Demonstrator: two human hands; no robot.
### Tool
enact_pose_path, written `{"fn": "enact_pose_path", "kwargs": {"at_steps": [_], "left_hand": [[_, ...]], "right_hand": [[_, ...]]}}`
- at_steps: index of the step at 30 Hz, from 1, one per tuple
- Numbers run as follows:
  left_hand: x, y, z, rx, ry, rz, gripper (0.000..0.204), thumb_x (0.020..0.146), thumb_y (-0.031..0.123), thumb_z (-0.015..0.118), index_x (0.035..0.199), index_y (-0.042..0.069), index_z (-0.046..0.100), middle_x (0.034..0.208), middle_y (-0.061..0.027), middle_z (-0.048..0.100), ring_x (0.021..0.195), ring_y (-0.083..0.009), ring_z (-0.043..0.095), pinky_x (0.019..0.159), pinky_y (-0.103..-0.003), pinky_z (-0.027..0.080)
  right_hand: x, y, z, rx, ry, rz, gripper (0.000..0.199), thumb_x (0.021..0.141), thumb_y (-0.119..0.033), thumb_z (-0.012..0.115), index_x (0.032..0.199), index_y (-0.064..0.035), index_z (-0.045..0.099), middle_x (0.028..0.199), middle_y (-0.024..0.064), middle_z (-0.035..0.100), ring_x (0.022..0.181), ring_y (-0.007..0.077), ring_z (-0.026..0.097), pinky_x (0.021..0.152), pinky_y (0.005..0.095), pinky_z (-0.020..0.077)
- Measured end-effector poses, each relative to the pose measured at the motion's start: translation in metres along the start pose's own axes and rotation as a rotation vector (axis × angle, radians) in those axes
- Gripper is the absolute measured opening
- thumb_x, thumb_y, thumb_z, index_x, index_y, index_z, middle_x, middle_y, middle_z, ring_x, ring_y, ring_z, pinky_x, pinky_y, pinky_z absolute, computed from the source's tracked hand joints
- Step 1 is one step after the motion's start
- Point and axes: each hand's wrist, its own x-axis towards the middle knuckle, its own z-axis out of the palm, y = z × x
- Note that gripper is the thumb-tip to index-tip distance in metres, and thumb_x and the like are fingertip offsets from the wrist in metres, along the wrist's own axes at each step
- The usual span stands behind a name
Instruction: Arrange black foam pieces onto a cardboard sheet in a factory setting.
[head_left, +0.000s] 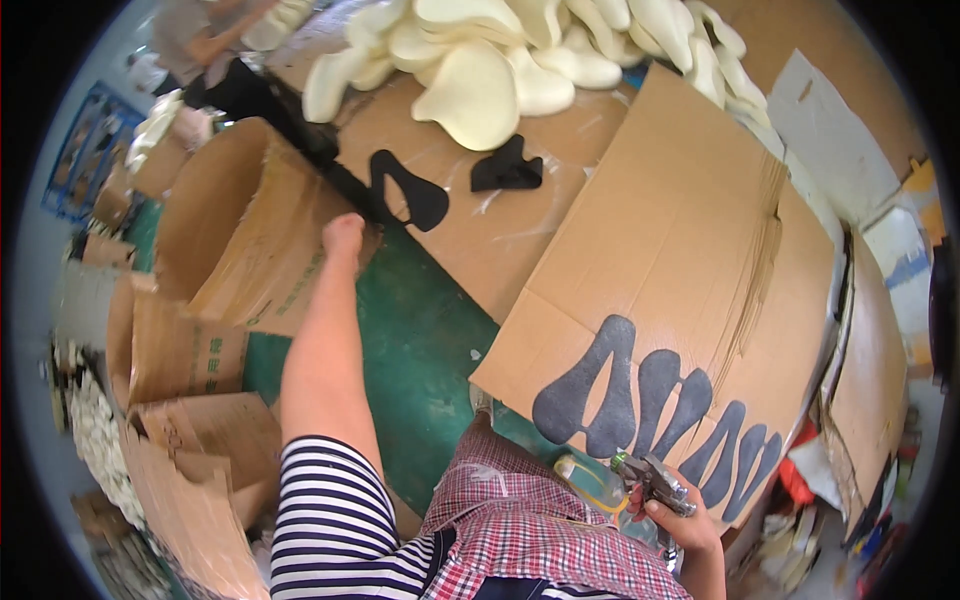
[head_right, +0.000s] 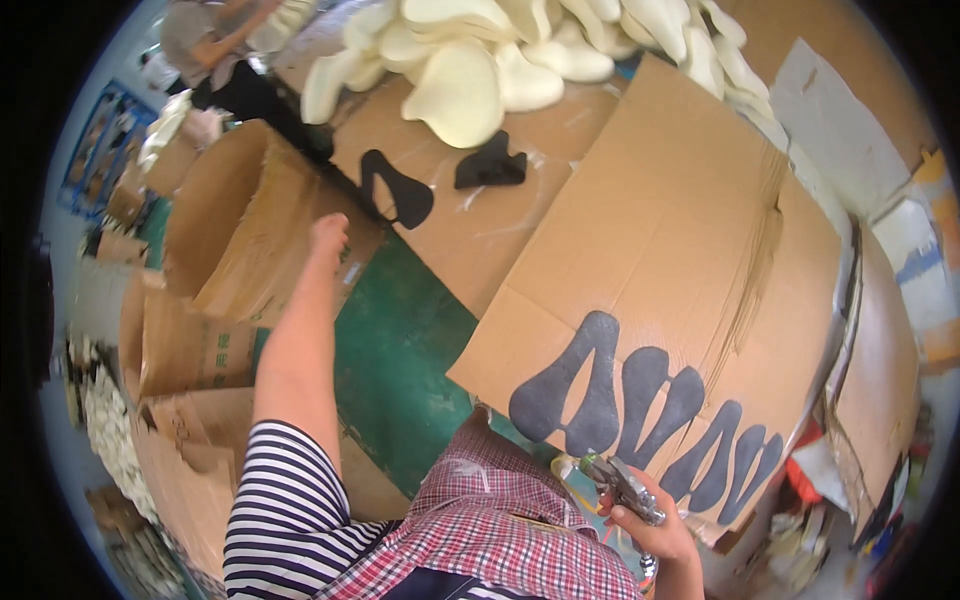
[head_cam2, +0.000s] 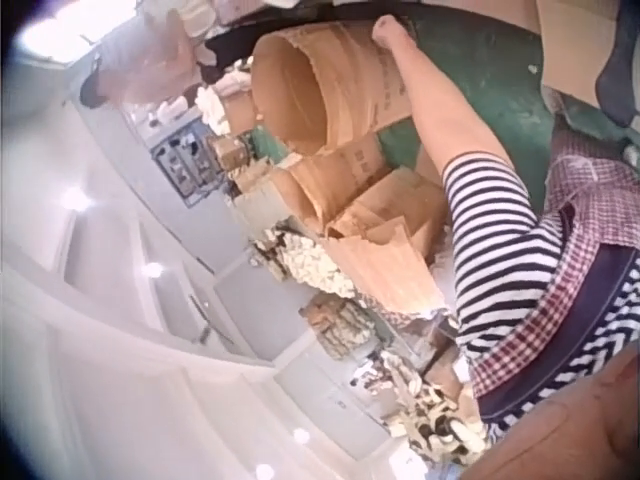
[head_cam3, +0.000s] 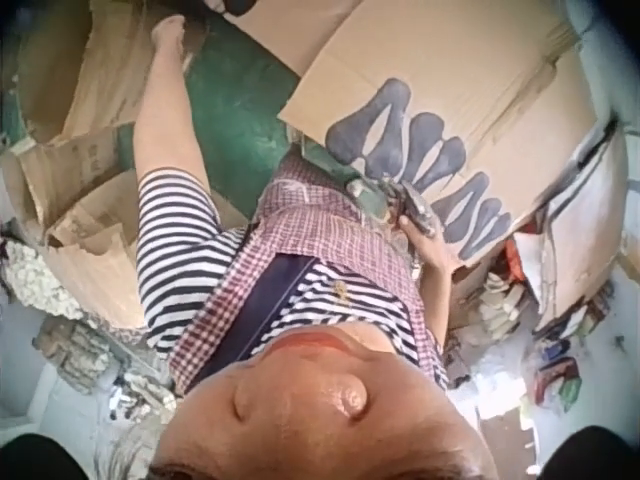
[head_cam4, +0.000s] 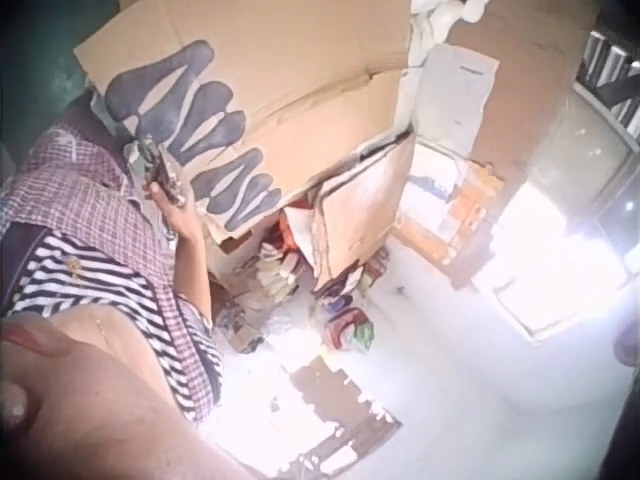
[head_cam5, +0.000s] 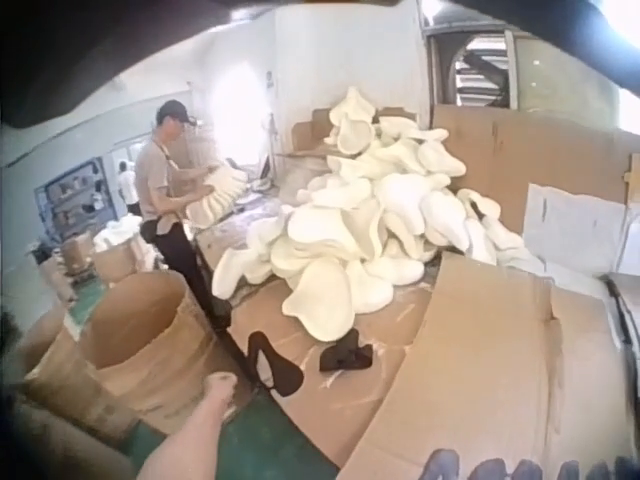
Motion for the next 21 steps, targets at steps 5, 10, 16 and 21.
{"fn": "enact_pose_path", "kwargs": {"at_steps": [5, 10, 16, 21], "left_hand": [[0.125, 0.02, 0.075, 0.438, -0.094, 0.263, 0.031, 0.081, 0.027, 0.065, 0.104, 0.007, 0.071, 0.099, -0.0122, 0.071, 0.093, -0.0252, 0.066, 0.087, -0.037, 0.05], [0.206, 0.011, 0.102, 0.736, -0.135, 0.278, 0.063, 0.082, 0.026, 0.066, 0.139, 0.013, 0.043, 0.14, -0.0171, 0.047, 0.126, -0.0343, 0.047, 0.104, -0.041, 0.039], [0.186, 0.028, 0.09, 0.813, -0.262, 0.297, 0.035, 0.078, 0.022, 0.07, 0.108, 0.005, 0.063, 0.103, -0.0176, 0.066, 0.1, -0.035, 0.062, 0.083, -0.041, 0.048], [0.08, 0.075, 0.066, 0.365, -0.442, 0.067, 0.015, 0.077, 0.012, 0.067, 0.089, 0.007, 0.059, 0.085, -0.0062, 0.065, 0.071, -0.02, 0.061, 0.058, -0.032, 0.046]], "right_hand": [[0.051, -0.029, 0.062, -0.086, 0.05, 0.018, 0.051, 0.086, -0.008, 0.066, 0.133, -0.0021, 0.046, 0.104, 0.0075, 0.062, 0.095, 0.0144, 0.059, 0.083, 0.0287, 0.0481], [0.083, -0.041, 0.091, -0.263, -0.024, 0.057, 0.054, 0.086, -0.011, 0.068, 0.134, -0.0033, 0.046, 0.116, 0.0099, 0.061, 0.104, 0.0176, 0.057, 0.091, 0.0305, 0.0442], [0.095, -0.033, 0.113, -0.365, 0.022, -0.051, 0.056, 0.084, -0.014, 0.069, 0.134, -0.0054, 0.046, 0.116, 0.0133, 0.061, 0.102, 0.0218, 0.06, 0.087, 0.0322, 0.0467], [0.08, -0.024, 0.115, -0.407, 0.059, -0.162, 0.059, 0.083, -0.016, 0.071, 0.135, -0.0066, 0.045, 0.113, 0.0166, 0.063, 0.101, 0.0288, 0.064, 0.085, 0.0349, 0.0491]]}}
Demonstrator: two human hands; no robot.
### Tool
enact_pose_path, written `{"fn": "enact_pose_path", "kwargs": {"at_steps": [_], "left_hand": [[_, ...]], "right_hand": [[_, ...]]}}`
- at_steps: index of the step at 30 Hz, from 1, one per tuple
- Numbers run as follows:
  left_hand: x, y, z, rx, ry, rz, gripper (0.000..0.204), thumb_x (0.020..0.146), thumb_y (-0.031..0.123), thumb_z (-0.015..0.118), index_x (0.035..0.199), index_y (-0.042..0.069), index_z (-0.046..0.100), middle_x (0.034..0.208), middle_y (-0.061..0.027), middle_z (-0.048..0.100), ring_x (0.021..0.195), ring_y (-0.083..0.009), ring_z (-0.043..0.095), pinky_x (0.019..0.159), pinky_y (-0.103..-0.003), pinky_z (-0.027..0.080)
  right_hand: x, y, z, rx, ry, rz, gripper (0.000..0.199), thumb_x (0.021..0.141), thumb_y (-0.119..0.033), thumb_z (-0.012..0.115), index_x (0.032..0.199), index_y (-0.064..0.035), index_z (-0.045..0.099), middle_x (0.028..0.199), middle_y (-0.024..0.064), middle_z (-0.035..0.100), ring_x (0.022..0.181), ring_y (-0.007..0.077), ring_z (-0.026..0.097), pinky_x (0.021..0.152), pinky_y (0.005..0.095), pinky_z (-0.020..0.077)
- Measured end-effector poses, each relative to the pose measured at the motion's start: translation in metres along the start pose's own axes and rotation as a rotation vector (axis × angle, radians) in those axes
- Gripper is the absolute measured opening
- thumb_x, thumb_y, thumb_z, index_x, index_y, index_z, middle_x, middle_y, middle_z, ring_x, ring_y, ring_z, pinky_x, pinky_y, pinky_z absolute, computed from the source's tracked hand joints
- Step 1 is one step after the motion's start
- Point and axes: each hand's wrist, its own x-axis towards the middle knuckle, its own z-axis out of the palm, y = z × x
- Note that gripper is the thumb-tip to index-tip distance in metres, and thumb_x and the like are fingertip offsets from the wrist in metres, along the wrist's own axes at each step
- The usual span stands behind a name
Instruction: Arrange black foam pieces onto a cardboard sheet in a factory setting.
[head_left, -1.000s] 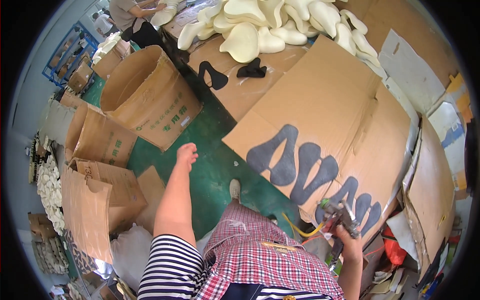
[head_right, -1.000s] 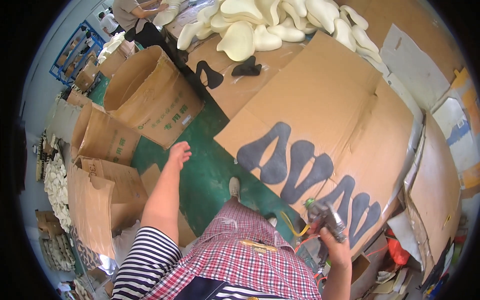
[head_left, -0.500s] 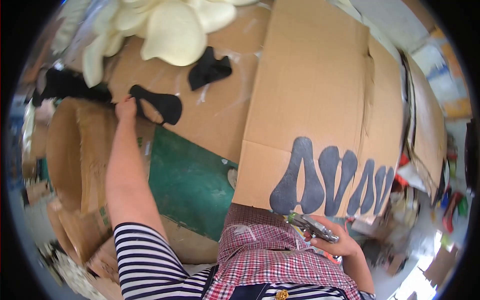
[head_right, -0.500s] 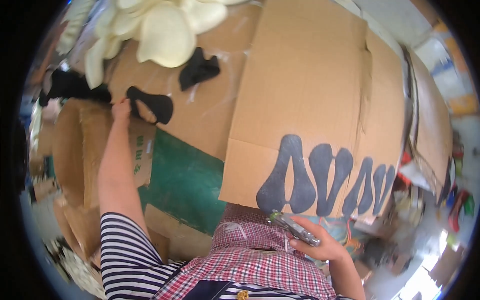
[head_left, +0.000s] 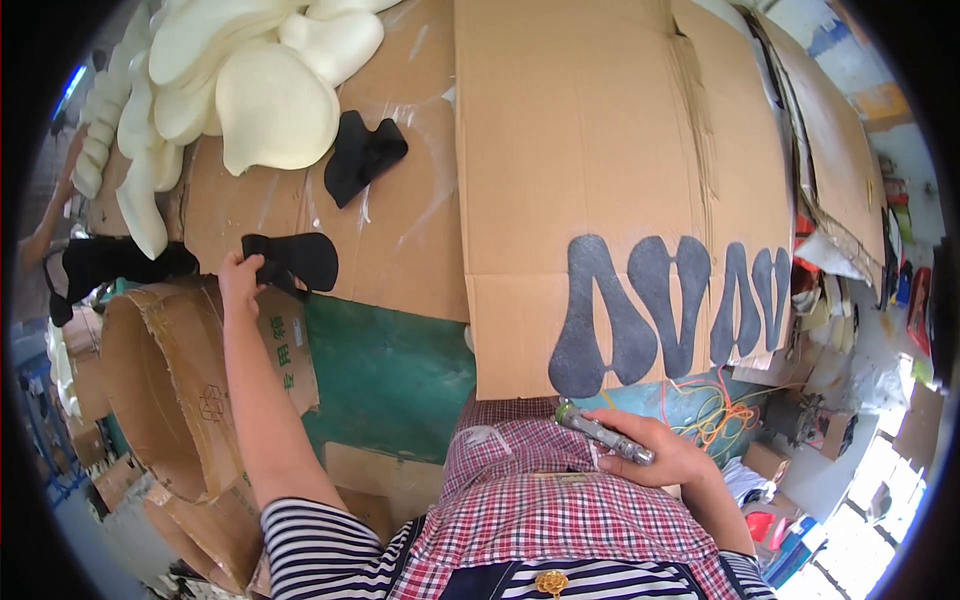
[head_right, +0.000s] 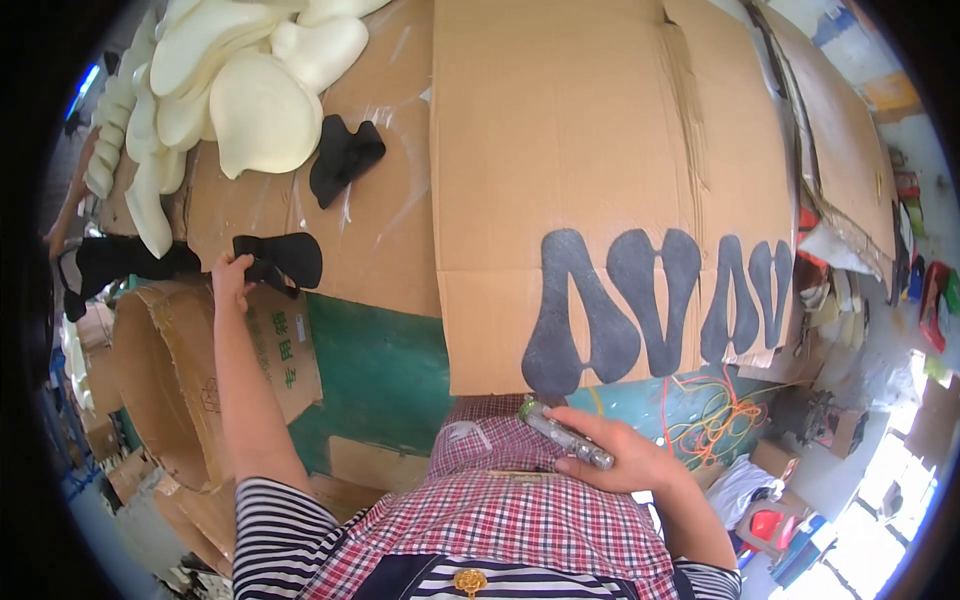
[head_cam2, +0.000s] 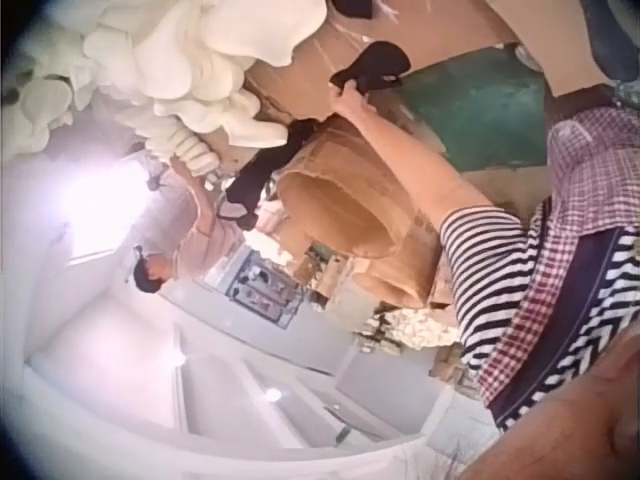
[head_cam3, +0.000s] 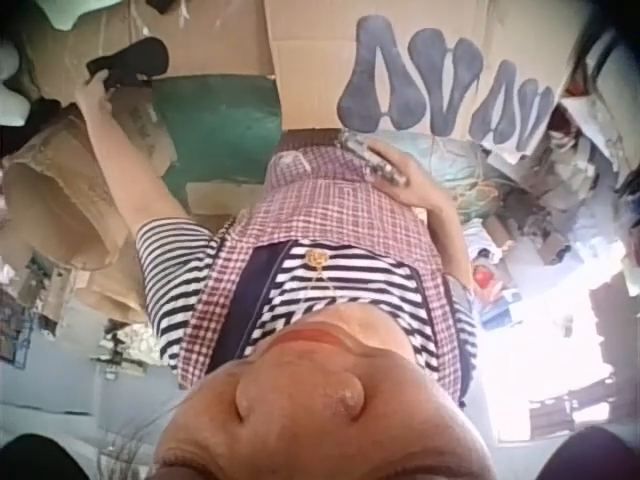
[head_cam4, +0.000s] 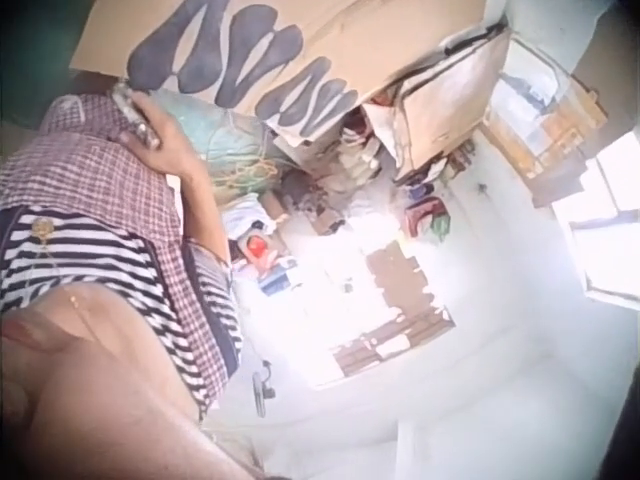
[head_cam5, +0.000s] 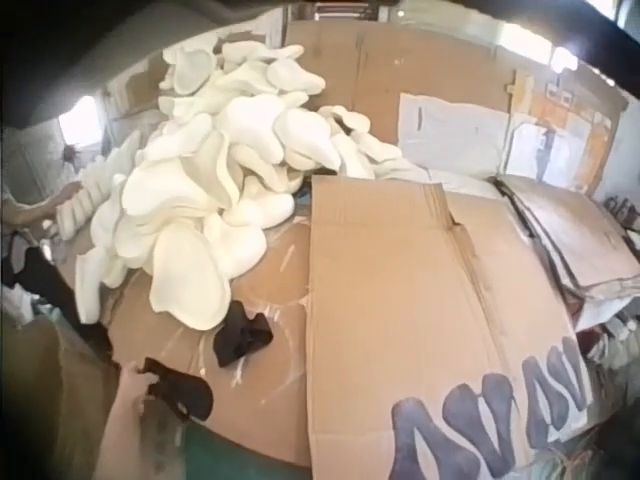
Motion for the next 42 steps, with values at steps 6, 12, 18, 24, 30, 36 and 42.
{"fn": "enact_pose_path", "kwargs": {"at_steps": [6, 12, 18, 24, 30, 36, 42], "left_hand": [[-0.135, 0.088, 0.018, -0.709, -0.4, 0.012, 0.025, 0.083, 0.005, 0.064, 0.106, 0.011, 0.057, 0.096, -0.003, 0.062, 0.085, -0.0168, 0.062, 0.058, -0.029, 0.049], [-0.167, 0.198, 0.077, -1.048, -0.506, 0.073, 0.02, 0.086, 0.003, 0.06, 0.105, 0.003, 0.054, 0.098, -0.0115, 0.061, 0.088, -0.0255, 0.062, 0.066, -0.037, 0.059], [-0.23, 0.261, 0.121, -1.211, -0.57, 0.107, 0.02, 0.089, 0.007, 0.058, 0.102, -0.006, 0.05, 0.096, -0.0183, 0.061, 0.084, -0.032, 0.065, 0.067, -0.039, 0.061], [-0.246, 0.276, 0.161, -1.117, -0.685, 0.094, 0.023, 0.089, 0.01, 0.057, 0.102, -0.007, 0.049, 0.098, -0.021, 0.061, 0.086, -0.0363, 0.065, 0.068, -0.039, 0.061], [-0.211, 0.292, 0.206, -1.08, -0.684, -0.091, 0.024, 0.089, 0.01, 0.053, 0.103, -0.009, 0.048, 0.097, -0.0231, 0.062, 0.086, -0.0362, 0.066, 0.066, -0.038, 0.061], [-0.203, 0.328, 0.222, -1.26, -0.661, 0.08, 0.023, 0.09, 0.009, 0.052, 0.105, -0.009, 0.049, 0.09, -0.0217, 0.062, 0.073, -0.0324, 0.066, 0.059, -0.036, 0.061], [-0.152, 0.191, 0.285, -1.01, -0.408, -0.201, 0.022, 0.091, 0.007, 0.054, 0.108, -0.005, 0.048, 0.09, -0.0191, 0.06, 0.064, -0.0321, 0.064, 0.051, -0.036, 0.058]], "right_hand": [[-0.042, 0.022, 0.005, 0.057, 0.09, -0.121, 0.055, 0.085, -0.011, 0.068, 0.135, -0.0055, 0.046, 0.109, 0.013, 0.064, 0.097, 0.0203, 0.062, 0.084, 0.0326, 0.0479], [-0.1, 0.051, 0.011, 0.0, 0.223, -0.244, 0.053, 0.084, -0.009, 0.068, 0.133, -0.003, 0.047, 0.113, 0.0134, 0.063, 0.102, 0.0221, 0.062, 0.088, 0.0325, 0.0469], [-0.164, 0.09, 0.027, 0.089, 0.409, -0.214, 0.055, 0.082, -0.012, 0.072, 0.131, -0.0047, 0.049, 0.116, 0.0153, 0.062, 0.104, 0.026, 0.061, 0.089, 0.0345, 0.047], [-0.191, 0.097, 0.033, 0.271, 0.633, -0.027, 0.052, 0.083, -0.001, 0.069, 0.131, -0.0059, 0.05, 0.101, 0.0044, 0.064, 0.093, 0.0122, 0.06, 0.084, 0.0286, 0.0489], [-0.174, 0.096, 0.03, 0.37, 0.687, -0.067, 0.054, 0.082, 0.001, 0.068, 0.132, -0.0056, 0.049, 0.1, 0.0047, 0.064, 0.093, 0.0121, 0.06, 0.082, 0.0289, 0.0499], [-0.152, 0.071, 0.021, 0.328, 0.699, -0.069, 0.054, 0.082, -0.002, 0.068, 0.132, -0.005, 0.049, 0.102, 0.0058, 0.062, 0.093, 0.0136, 0.061, 0.082, 0.0283, 0.0484], [-0.134, 0.057, 0.013, 0.256, 0.644, -0.05, 0.054, 0.082, -0.002, 0.069, 0.132, -0.0051, 0.048, 0.101, 0.0061, 0.063, 0.091, 0.0138, 0.061, 0.081, 0.0282, 0.0485]]}}
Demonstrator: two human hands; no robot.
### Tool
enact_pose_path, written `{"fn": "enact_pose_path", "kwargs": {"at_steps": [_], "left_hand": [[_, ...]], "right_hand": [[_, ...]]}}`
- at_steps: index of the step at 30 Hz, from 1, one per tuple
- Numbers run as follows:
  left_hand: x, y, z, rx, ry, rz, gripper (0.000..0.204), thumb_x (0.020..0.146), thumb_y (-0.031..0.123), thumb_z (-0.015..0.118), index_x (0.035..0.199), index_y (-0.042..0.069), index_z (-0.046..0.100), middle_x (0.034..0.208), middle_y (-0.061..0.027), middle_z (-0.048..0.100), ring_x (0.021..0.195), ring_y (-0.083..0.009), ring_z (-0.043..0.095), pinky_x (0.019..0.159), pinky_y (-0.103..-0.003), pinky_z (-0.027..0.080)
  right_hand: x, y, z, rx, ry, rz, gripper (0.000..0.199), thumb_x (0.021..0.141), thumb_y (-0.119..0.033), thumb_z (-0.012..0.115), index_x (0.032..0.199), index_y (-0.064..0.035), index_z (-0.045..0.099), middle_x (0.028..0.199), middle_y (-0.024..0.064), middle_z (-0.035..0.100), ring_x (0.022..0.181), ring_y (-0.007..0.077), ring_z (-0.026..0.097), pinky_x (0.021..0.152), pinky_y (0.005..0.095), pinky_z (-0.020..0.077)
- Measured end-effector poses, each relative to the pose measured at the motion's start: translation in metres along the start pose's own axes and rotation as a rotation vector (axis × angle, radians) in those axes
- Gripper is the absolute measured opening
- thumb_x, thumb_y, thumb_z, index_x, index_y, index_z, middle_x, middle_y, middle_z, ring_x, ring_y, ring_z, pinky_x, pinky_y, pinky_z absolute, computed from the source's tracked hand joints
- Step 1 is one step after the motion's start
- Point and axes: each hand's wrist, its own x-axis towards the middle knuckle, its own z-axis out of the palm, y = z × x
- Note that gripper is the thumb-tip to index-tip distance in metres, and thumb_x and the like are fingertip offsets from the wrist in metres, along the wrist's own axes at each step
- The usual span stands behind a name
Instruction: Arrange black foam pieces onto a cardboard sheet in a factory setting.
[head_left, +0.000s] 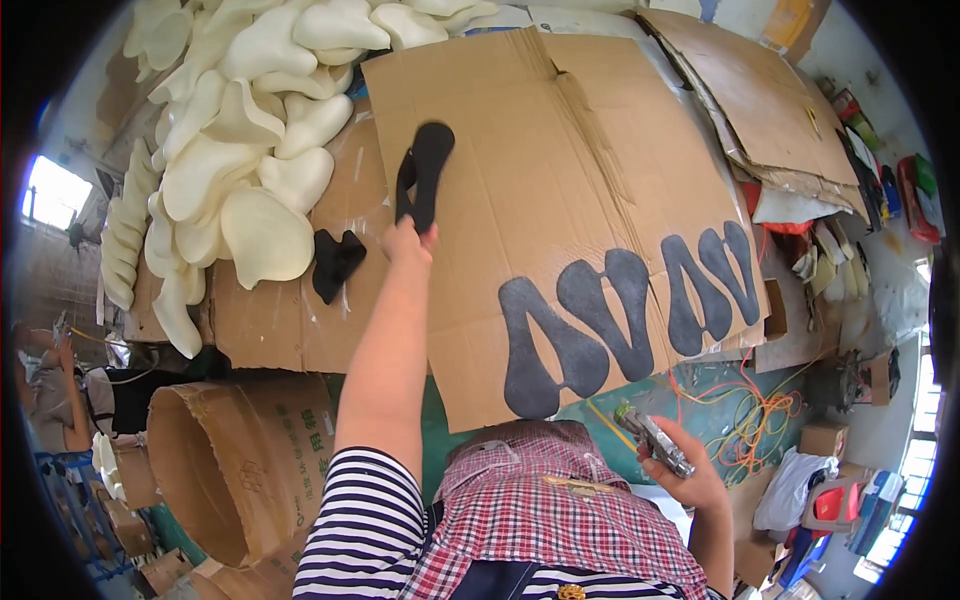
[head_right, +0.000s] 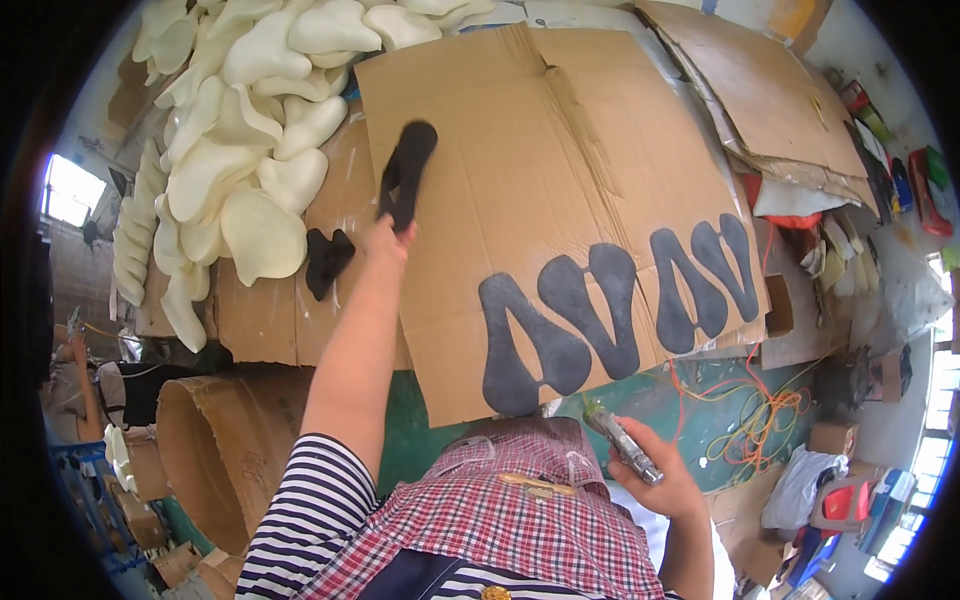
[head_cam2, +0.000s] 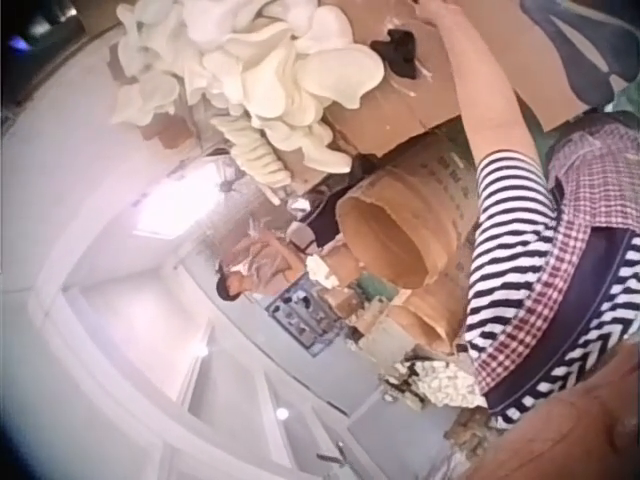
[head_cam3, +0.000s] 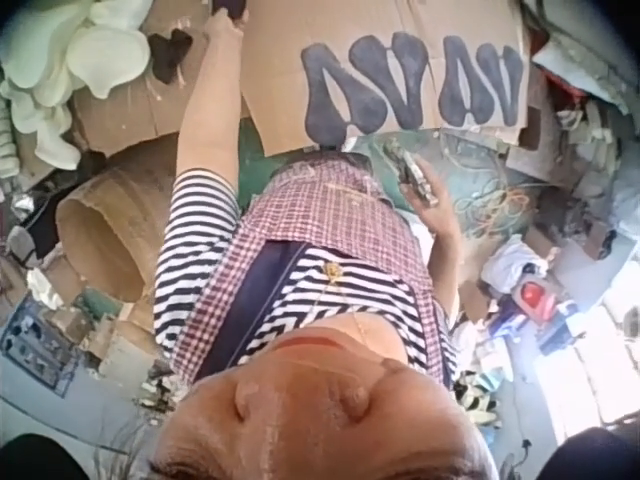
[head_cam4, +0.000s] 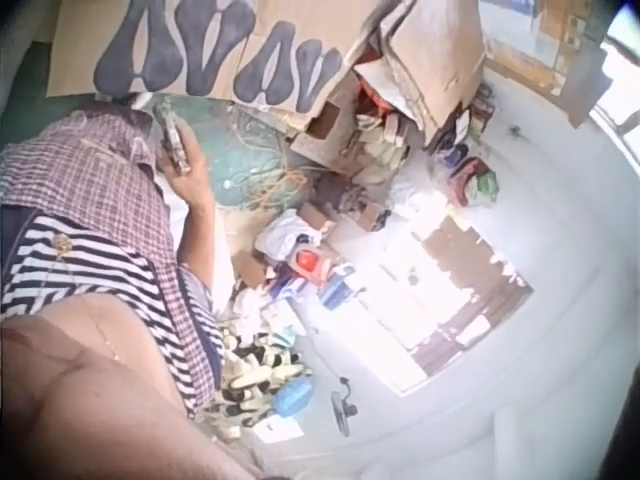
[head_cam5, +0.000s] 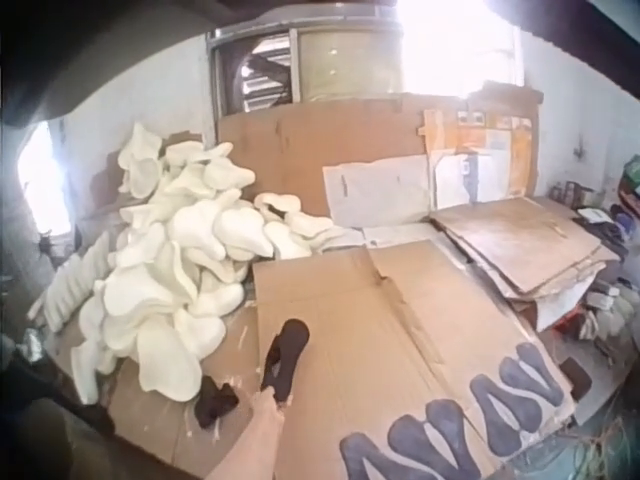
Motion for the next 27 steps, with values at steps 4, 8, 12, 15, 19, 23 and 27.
{"fn": "enact_pose_path", "kwargs": {"at_steps": [4, 8, 12, 15, 19, 23, 27], "left_hand": [[-0.018, -0.048, -0.026, 0.149, 0.15, -0.216, 0.022, 0.092, 0.005, 0.052, 0.111, -0.005, 0.046, 0.09, -0.0191, 0.06, 0.061, -0.0309, 0.063, 0.052, -0.035, 0.057], [-0.029, -0.043, -0.023, 0.188, 0.055, -0.202, 0.02, 0.092, 0.005, 0.049, 0.11, -0.004, 0.046, 0.09, -0.0189, 0.062, 0.063, -0.0303, 0.065, 0.052, -0.034, 0.058], [-0.036, 0.03, 0.031, 0.084, -0.236, -0.019, 0.015, 0.092, 0.006, 0.046, 0.101, -0.004, 0.051, 0.085, -0.0184, 0.064, 0.065, -0.0299, 0.067, 0.051, -0.033, 0.059], [-0.056, 0.099, 0.079, 0.299, -0.354, 0.073, 0.014, 0.085, 0.007, 0.047, 0.093, -0.002, 0.055, 0.08, -0.0144, 0.064, 0.063, -0.0252, 0.066, 0.05, -0.031, 0.056], [-0.123, 0.155, 0.112, 0.941, -0.51, 0.377, 0.011, 0.079, 0.007, 0.05, 0.086, 0.004, 0.058, 0.071, -0.0029, 0.059, 0.06, -0.0143, 0.057, 0.053, -0.026, 0.046], [-0.139, 0.184, 0.101, 1.42, -0.537, 0.589, 0.011, 0.076, 0.005, 0.049, 0.081, 0.006, 0.058, 0.068, 0.0025, 0.052, 0.059, -0.0083, 0.047, 0.053, -0.023, 0.036], [-0.149, 0.186, 0.09, 1.564, -0.664, 0.614, 0.012, 0.074, 0.004, 0.048, 0.079, 0.001, 0.059, 0.067, 0.0006, 0.051, 0.064, -0.0099, 0.046, 0.057, -0.027, 0.036]], "right_hand": [[0.011, -0.001, -0.012, 0.006, -0.005, 0.001, 0.055, 0.081, -0.002, 0.069, 0.132, -0.0052, 0.048, 0.099, 0.006, 0.063, 0.09, 0.0133, 0.06, 0.08, 0.0285, 0.0483], [0.028, 0.0, -0.033, -0.049, -0.037, -0.058, 0.056, 0.081, 0.0, 0.068, 0.132, -0.005, 0.048, 0.101, 0.0058, 0.062, 0.09, 0.0125, 0.059, 0.08, 0.0286, 0.0477], [0.039, -0.004, -0.048, -0.017, -0.089, -0.116, 0.054, 0.081, 0.0, 0.067, 0.131, -0.0047, 0.049, 0.101, 0.0049, 0.06, 0.088, 0.0132, 0.058, 0.08, 0.0285, 0.0475], [0.039, 0.003, -0.057, -0.048, -0.085, -0.106, 0.053, 0.081, 0.0, 0.067, 0.131, -0.0046, 0.049, 0.101, 0.0055, 0.06, 0.088, 0.0139, 0.059, 0.08, 0.0287, 0.0477], [0.031, 0.009, -0.06, -0.075, -0.045, -0.077, 0.051, 0.083, 0.002, 0.066, 0.131, -0.0045, 0.049, 0.101, 0.0054, 0.063, 0.09, 0.0137, 0.061, 0.08, 0.0295, 0.0502], [0.028, 0.026, -0.054, -0.02, -0.007, 0.0, 0.055, 0.081, 0.002, 0.067, 0.132, -0.0055, 0.049, 0.101, 0.0054, 0.062, 0.09, 0.0136, 0.06, 0.081, 0.0293, 0.0494], [0.033, 0.035, -0.044, 0.027, 0.011, 0.03, 0.058, 0.079, 0.002, 0.069, 0.132, -0.006, 0.048, 0.102, 0.006, 0.062, 0.088, 0.0135, 0.06, 0.079, 0.0285, 0.0495]]}}
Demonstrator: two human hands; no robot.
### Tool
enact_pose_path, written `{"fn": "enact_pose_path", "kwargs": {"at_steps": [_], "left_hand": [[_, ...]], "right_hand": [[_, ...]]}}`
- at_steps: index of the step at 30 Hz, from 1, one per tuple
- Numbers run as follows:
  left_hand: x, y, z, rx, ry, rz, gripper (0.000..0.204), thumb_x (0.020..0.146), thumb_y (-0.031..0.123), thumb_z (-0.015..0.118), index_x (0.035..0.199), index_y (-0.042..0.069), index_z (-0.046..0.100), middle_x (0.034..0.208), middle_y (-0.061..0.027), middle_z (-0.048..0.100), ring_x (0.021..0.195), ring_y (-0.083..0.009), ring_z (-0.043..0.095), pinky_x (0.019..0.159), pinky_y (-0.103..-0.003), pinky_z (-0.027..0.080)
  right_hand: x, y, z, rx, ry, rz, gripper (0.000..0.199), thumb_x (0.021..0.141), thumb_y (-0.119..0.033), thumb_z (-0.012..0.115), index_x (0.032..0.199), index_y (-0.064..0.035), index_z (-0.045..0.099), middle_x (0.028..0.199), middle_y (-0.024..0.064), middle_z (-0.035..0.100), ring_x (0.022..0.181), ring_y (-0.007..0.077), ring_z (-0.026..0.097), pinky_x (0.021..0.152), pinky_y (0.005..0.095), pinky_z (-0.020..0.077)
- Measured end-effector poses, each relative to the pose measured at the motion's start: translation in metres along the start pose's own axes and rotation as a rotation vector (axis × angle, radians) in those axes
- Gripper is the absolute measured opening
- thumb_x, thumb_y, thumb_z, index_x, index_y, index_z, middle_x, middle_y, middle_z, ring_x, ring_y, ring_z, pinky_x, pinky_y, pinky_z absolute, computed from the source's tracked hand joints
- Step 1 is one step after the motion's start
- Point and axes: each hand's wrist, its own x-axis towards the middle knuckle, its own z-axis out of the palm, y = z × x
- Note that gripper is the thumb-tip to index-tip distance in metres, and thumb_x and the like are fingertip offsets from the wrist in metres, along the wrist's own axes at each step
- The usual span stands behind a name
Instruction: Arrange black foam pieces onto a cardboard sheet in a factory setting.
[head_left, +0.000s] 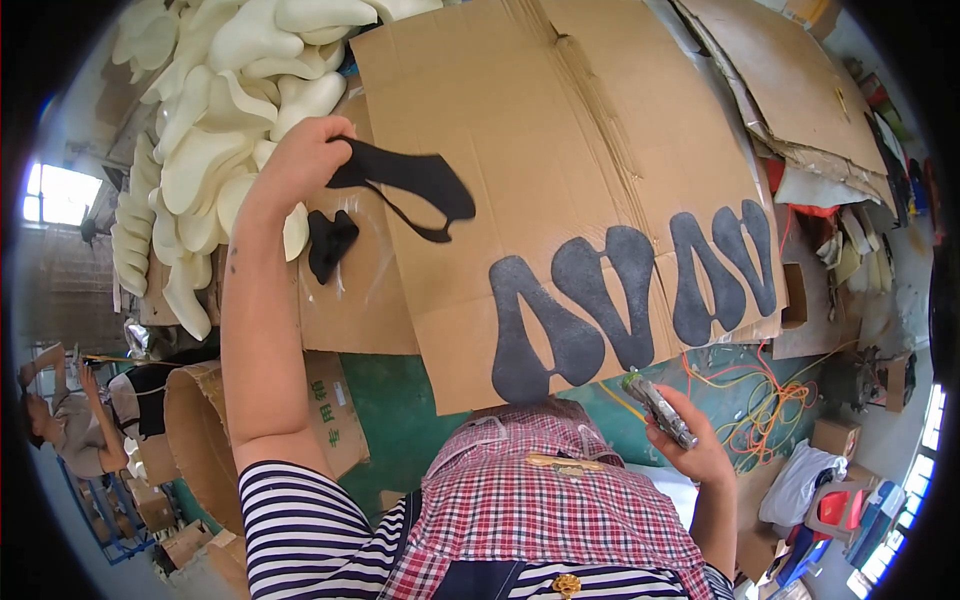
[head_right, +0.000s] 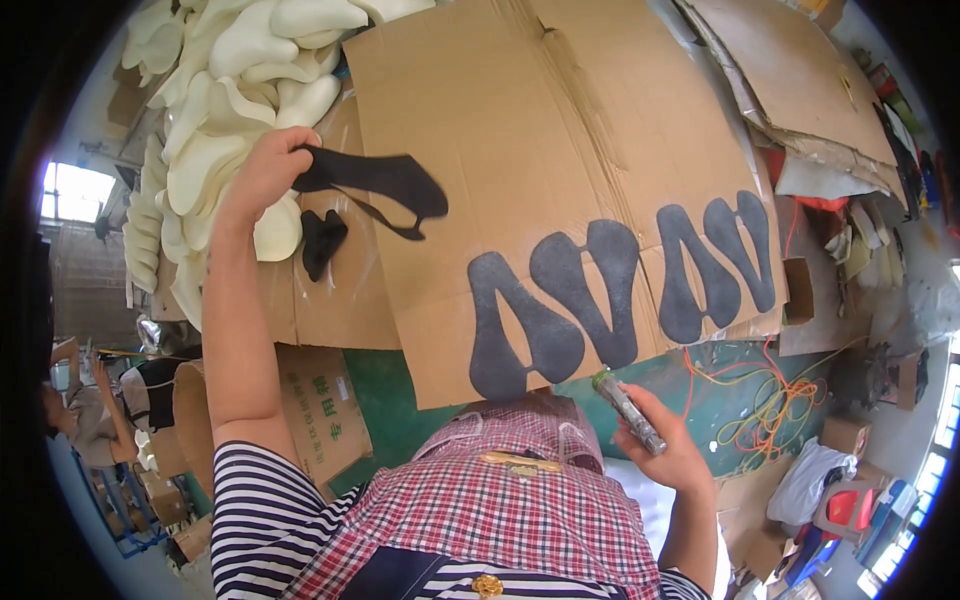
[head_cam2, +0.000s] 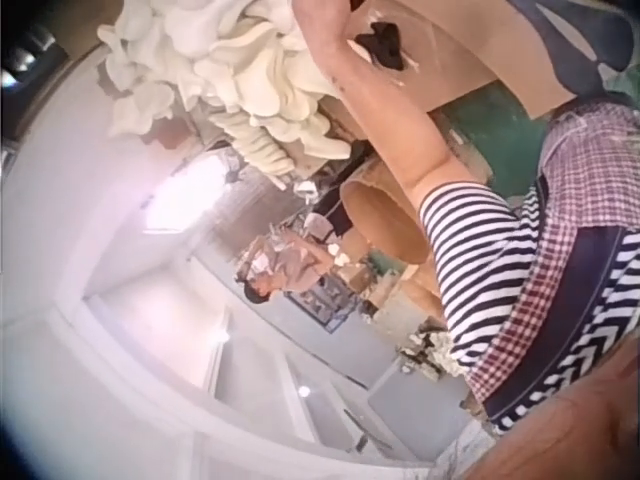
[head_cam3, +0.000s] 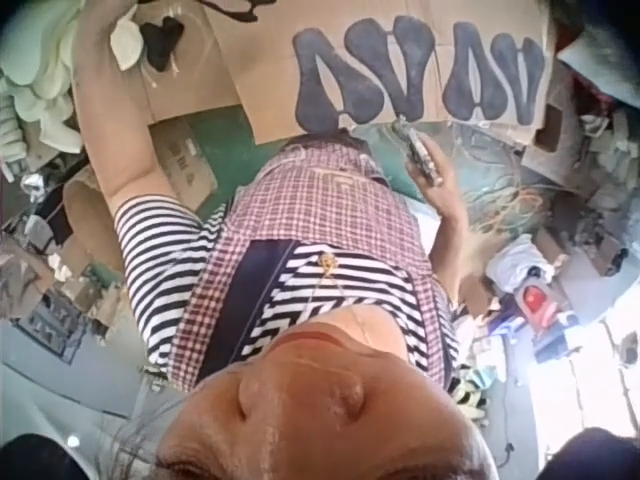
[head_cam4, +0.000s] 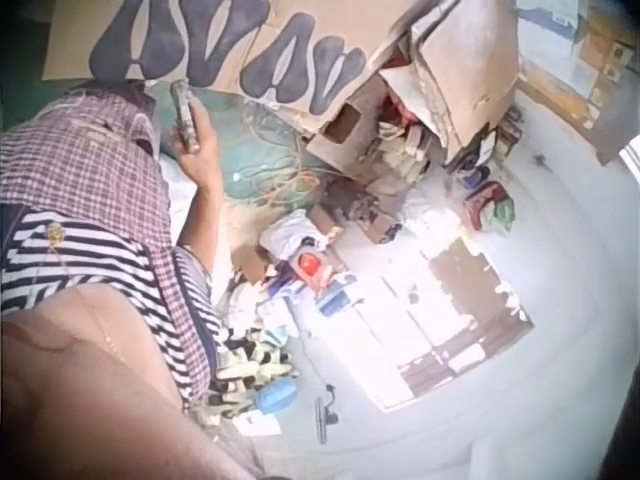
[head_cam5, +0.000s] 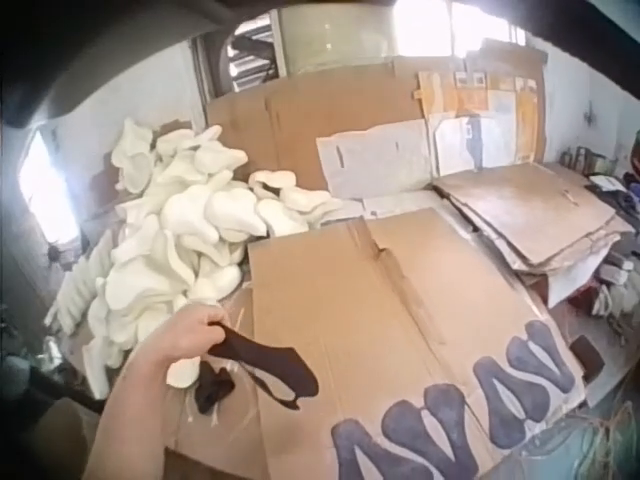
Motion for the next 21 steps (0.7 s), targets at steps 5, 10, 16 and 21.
{"fn": "enact_pose_path", "kwargs": {"at_steps": [5, 10, 16, 21], "left_hand": [[0.059, -0.036, 0.02, 0.311, -0.211, 0.2, 0.021, 0.069, 0.002, 0.047, 0.084, -0.003, 0.06, 0.074, -0.0166, 0.059, 0.071, -0.0256, 0.054, 0.066, -0.037, 0.043], [0.146, -0.107, 0.051, 0.507, 0.275, 0.218, 0.035, 0.077, 0.006, 0.052, 0.109, 0.006, 0.065, 0.106, -0.0177, 0.066, 0.103, -0.0352, 0.061, 0.088, -0.041, 0.048], [0.12, -0.124, 0.108, 0.186, 0.36, -0.058, 0.028, 0.08, 0.014, 0.058, 0.106, 0.006, 0.065, 0.104, -0.0165, 0.067, 0.1, -0.0328, 0.062, 0.086, -0.042, 0.049], [0.038, -0.121, 0.212, 0.367, 0.224, 0.09, 0.03, 0.07, 0.024, 0.069, 0.092, 0.004, 0.065, 0.102, -0.0117, 0.062, 0.103, -0.0317, 0.054, 0.086, -0.043, 0.047]], "right_hand": [[0.009, -0.012, 0.013, -0.048, 0.007, 0.01, 0.055, 0.081, 0.003, 0.067, 0.132, -0.0059, 0.049, 0.096, 0.0041, 0.063, 0.089, 0.0124, 0.06, 0.08, 0.028, 0.0488], [0.017, -0.007, 0.028, -0.084, -0.008, -0.006, 0.057, 0.077, 0.0, 0.07, 0.131, -0.0054, 0.05, 0.1, 0.0078, 0.063, 0.086, 0.0148, 0.061, 0.078, 0.029, 0.0495], [0.019, -0.015, 0.036, -0.051, 0.004, 0.078, 0.055, 0.078, -0.002, 0.071, 0.129, -0.0049, 0.051, 0.102, 0.0098, 0.063, 0.087, 0.0182, 0.062, 0.08, 0.0308, 0.0494], [0.026, -0.02, 0.042, -0.1, -0.04, 0.03, 0.056, 0.078, -0.004, 0.072, 0.129, -0.005, 0.051, 0.109, 0.0135, 0.063, 0.094, 0.0225, 0.063, 0.084, 0.0326, 0.0486]]}}
